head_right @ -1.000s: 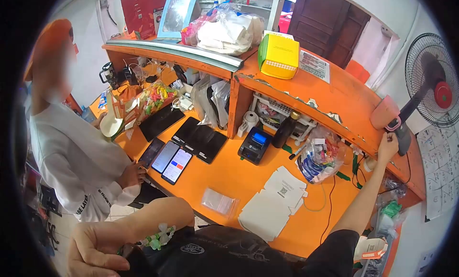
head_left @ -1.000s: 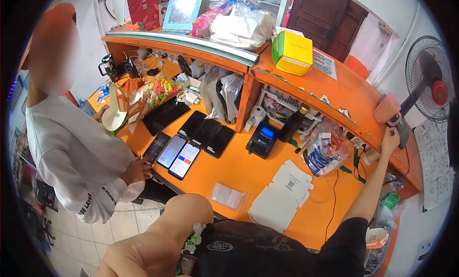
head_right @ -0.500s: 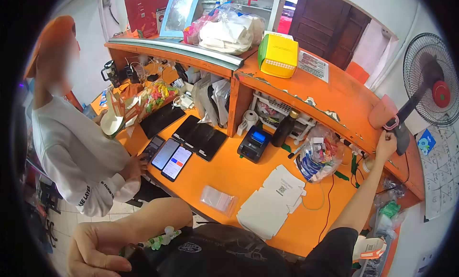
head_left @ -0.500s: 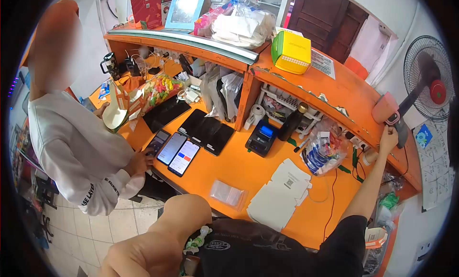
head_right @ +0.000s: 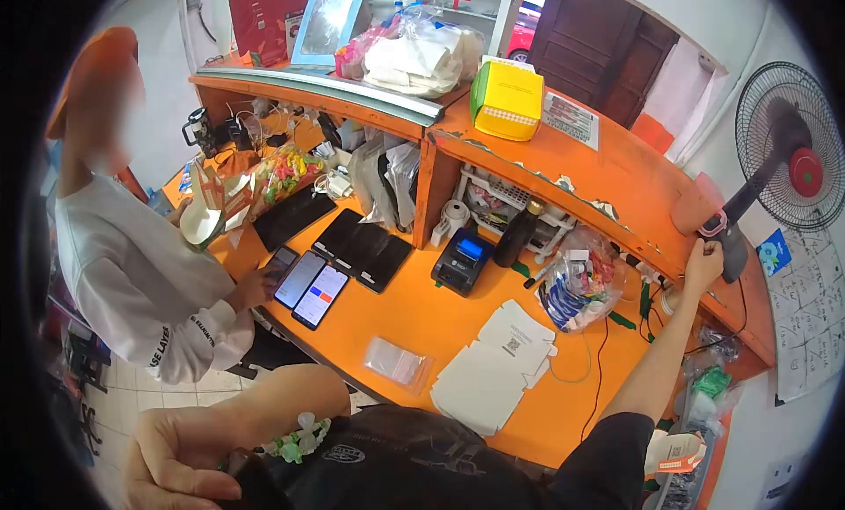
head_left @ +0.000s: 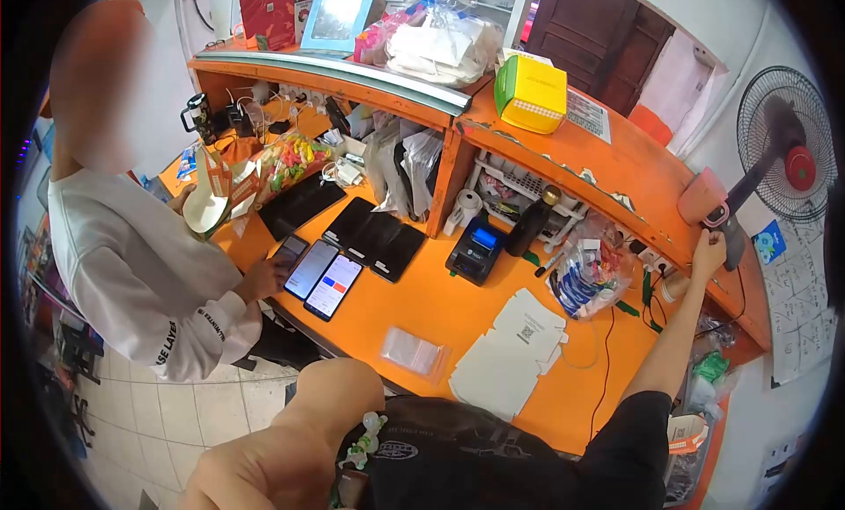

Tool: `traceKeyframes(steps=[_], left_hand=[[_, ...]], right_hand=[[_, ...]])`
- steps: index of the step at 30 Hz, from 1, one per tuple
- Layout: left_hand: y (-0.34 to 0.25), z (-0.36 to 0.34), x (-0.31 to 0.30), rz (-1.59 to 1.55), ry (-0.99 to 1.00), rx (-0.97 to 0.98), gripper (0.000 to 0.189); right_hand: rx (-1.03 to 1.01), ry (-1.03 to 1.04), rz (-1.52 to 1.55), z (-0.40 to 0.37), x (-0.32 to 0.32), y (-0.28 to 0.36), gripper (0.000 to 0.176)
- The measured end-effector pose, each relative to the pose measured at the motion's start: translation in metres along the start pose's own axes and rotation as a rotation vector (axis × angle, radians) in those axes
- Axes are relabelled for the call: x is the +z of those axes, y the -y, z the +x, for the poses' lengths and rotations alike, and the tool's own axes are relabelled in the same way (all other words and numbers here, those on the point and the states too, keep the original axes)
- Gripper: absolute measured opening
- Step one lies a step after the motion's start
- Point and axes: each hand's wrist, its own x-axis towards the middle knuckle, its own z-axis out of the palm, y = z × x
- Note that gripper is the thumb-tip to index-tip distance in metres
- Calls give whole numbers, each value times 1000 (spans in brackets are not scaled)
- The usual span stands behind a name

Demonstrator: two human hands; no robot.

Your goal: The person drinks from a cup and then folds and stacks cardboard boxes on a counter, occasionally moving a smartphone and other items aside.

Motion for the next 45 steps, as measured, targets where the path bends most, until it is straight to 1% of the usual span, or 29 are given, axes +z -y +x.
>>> traceKeyframes(steps=[4, 6, 7, 8, 9, 10, 12, 14, 16, 18, 19, 21, 22, 24, 25, 27, 28, 33, 34, 36, 38, 40, 42, 43, 45], left_hand=[[-11, 3, 5, 83, -37, -89, 43], [-13, 5, 7, 140, -58, -125, 42], [-12, 5, 7, 144, -60, -113, 42], [-10, 3, 5, 102, -78, -43, 42], [-9, 2, 5, 57, -96, 25, 42], [-10, 3, 3, 54, -98, 32, 42], [-13, 3, 0, 2, -35, -51, 41], [-10, 2, 0, -39, -40, -36, 41], [-8, 2, 2, -72, -41, -22, 41], [-7, 2, 7, 71, -83, 23, 42], [-10, 1, 6, 74, -85, 20, 42], [-17, 0, 2, -11, -37, -86, 42], [-15, -2, 6, -7, -39, -75, 42], [-5, -5, 18, -34, -146, -58, 42], [-1, -7, 20, -38, -151, -50, 42], [4, -12, 23, 62, -246, 174, 44], [4, -11, 23, 59, -246, 171, 44], [-5, -5, 19, 151, -117, -23, 43], [-3, -5, 18, 153, -116, -25, 43], [5, -4, 15, 59, -107, 76, 43], [6, -3, 13, 25, -94, 43, 43], [1, -2, 10, -13, -78, 11, 43], [-10, -2, 5, 46, -5, -152, 43], [-8, -3, 3, 45, -5, -153, 43], [0, -5, 0, -79, 41, -4, 43]], right_hand=[[45, 22, 92, 0, -2, 1, 20], [37, 8, 87, 0, -2, 2, 19], [34, -3, 81, 0, -3, 5, 19], [27, -12, 86, 0, -4, 8, 19], [56, -4, 89, -1, -6, 12, 19], [87, 6, 89, -1, -7, 14, 19], [68, 12, 96, -1, -8, 12, 20], [55, -12, 38, -1, -6, 11, 22], [73, 9, 41, -2, -7, 14, 25], [75, -22, 75, -3, -7, 15, 21], [73, -17, 74, -4, -7, 13, 21], [68, -28, 85, -2, -6, 11, 18], [59, -35, 90, -2, -3, 9, 18], [80, -56, 115, -1, -2, 8, 16], [76, -61, 110, -3, -5, 13, 17], [54, -42, 96, -1, -5, 8, 19], [38, -16, 87, -2, -4, 7, 21], [63, 22, 92, -5, -7, 12, 22], [51, 13, 67, -3, -5, 8, 23], [35, 4, 43, -1, -4, 8, 23], [78, 9, 65, -2, -5, 11, 21], [72, 13, 63, -2, -5, 12, 21], [70, 16, 61, -2, -7, 14, 21], [50, 11, 60, -3, -8, 16, 22], [30, 6, 59, -3, -8, 16, 22]])
